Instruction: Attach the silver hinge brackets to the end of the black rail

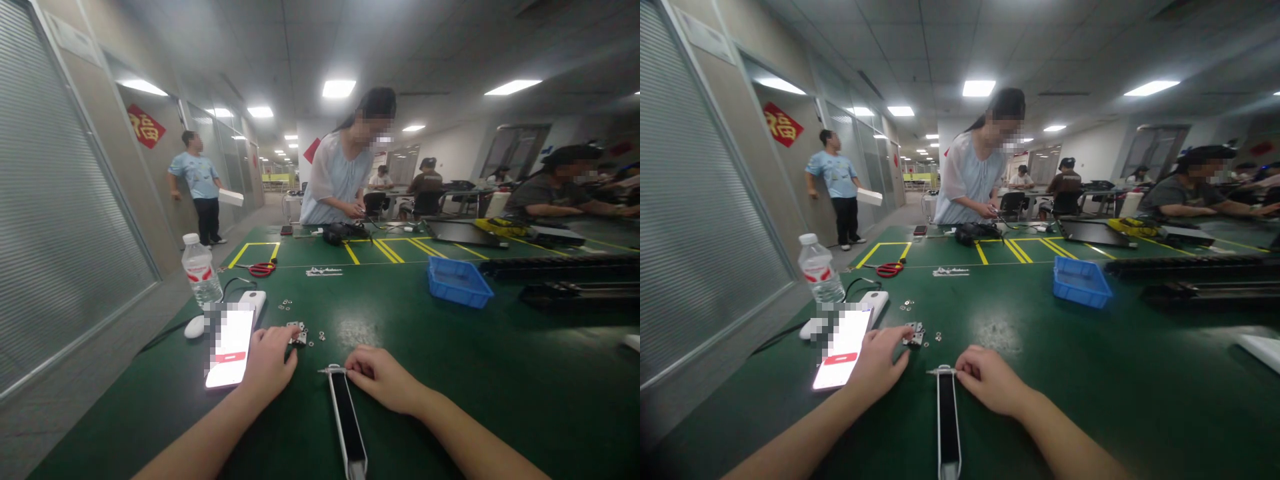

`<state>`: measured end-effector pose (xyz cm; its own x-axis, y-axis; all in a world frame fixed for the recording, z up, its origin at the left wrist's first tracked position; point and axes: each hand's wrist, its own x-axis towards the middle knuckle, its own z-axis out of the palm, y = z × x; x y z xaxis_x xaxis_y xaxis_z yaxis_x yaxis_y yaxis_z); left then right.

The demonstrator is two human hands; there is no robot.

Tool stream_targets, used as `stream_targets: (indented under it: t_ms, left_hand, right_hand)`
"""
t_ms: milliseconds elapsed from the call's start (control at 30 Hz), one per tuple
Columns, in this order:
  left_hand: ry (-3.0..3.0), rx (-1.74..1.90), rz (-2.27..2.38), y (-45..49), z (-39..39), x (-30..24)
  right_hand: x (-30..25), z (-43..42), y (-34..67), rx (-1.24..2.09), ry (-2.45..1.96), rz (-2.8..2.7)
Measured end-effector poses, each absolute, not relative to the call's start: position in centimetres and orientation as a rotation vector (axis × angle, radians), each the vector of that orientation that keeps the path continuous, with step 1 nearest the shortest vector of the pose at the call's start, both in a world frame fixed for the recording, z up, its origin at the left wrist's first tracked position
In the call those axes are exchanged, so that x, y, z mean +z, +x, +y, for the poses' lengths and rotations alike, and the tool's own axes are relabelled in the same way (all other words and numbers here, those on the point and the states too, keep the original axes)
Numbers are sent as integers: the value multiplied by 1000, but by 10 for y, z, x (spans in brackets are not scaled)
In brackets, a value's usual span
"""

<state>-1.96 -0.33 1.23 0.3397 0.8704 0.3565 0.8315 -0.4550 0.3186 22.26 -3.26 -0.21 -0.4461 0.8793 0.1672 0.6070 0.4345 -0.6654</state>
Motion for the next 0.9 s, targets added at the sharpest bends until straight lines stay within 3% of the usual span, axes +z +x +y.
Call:
stream_targets:
  t_ms: [900]
  left_hand:
    - [2815,575,1295,-6,-8,16]
  right_hand:
    - [1,-35,220,684,-1249,-2207]
